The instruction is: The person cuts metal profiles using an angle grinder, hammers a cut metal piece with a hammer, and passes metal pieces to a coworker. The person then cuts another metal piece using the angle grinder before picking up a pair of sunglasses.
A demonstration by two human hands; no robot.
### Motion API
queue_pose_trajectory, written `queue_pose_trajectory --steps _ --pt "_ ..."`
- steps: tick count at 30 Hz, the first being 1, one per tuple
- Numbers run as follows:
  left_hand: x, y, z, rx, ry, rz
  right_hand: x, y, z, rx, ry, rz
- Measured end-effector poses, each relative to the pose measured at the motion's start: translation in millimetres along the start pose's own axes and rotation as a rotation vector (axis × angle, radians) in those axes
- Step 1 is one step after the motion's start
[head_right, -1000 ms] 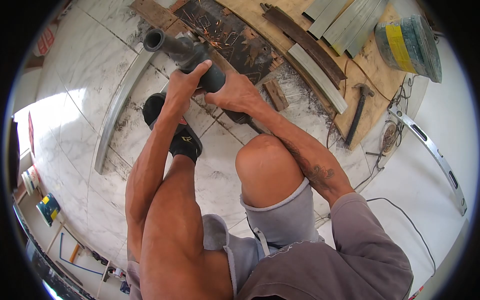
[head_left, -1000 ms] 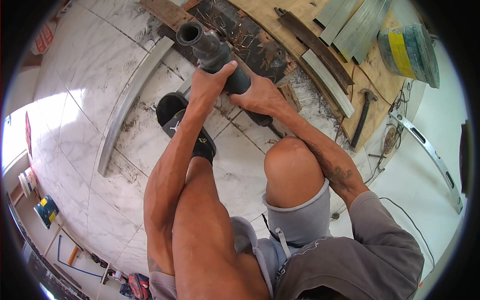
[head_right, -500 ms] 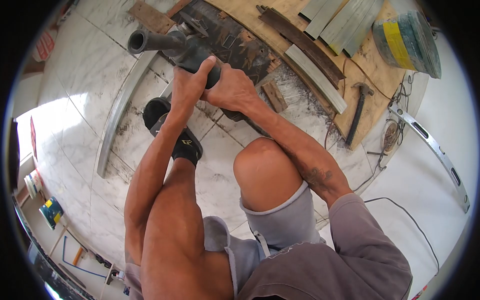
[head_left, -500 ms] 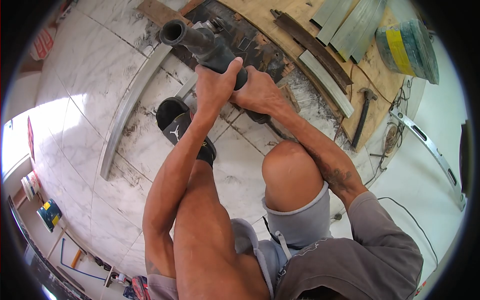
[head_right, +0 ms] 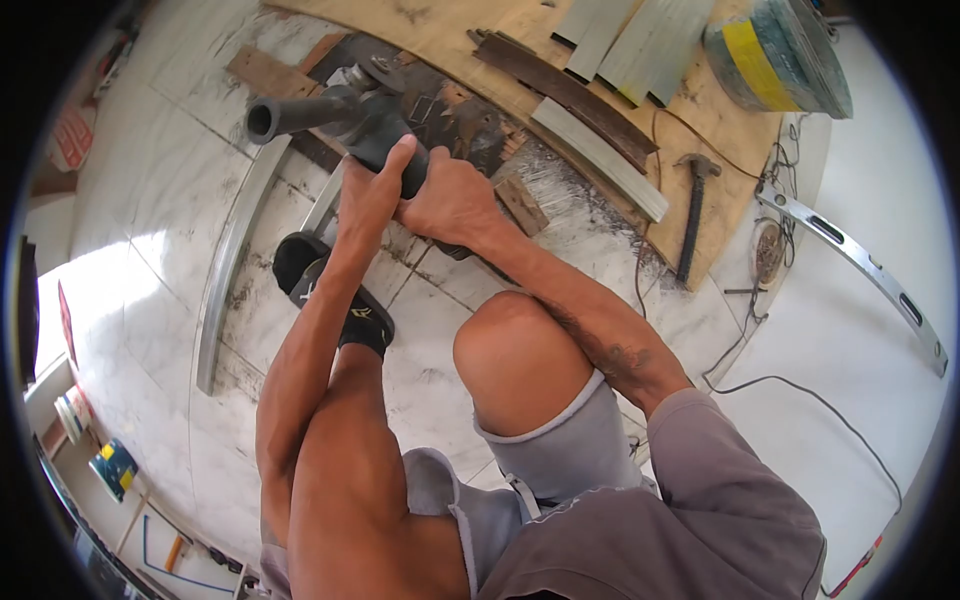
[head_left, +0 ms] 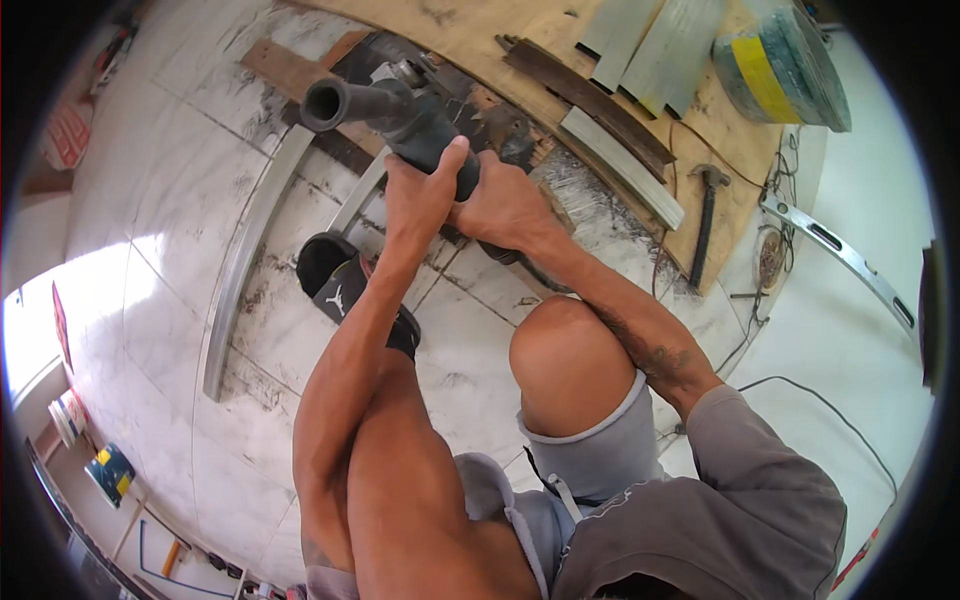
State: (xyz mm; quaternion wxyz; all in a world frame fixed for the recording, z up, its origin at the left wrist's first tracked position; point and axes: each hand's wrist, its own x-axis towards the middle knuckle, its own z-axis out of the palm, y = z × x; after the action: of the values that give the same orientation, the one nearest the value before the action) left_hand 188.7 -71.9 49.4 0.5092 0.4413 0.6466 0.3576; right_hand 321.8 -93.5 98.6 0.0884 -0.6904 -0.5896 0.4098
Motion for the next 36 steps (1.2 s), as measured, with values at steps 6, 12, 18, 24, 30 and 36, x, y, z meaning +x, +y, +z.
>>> queue_pose_trajectory --steps 6,12,18,24,30,36 --pt "-9.8 12.2 1.7 -0.050 0.004 0.147 -13.1 0.3 -19.7 0.197 -0.035 -0.009" --pt "-12.7 33.4 -16.5 0.005 -0.175 0.091 2.5 18.8 -22.9 0.200 0.011 -0.025" --pt "7.9 -45.3 -96.3 0.891 0.117 0.510 69.9 37.8 -58.2 -0.080 0.204 0.007" --pt "15.5 -59.2 -109.2 1.047 -0.151 0.088 132.1 53.1 -79.7 -0.294 0.281 0.126" --pt "41.9 -33.3 -151.7 0.883 0.036 0.359 165.9 50.5 -75.1 -0.346 0.230 0.160" --pt "29.1 -9.5 -189.0 0.674 0.168 0.279 194.4 47.9 -47.5 -0.310 0.224 0.129"
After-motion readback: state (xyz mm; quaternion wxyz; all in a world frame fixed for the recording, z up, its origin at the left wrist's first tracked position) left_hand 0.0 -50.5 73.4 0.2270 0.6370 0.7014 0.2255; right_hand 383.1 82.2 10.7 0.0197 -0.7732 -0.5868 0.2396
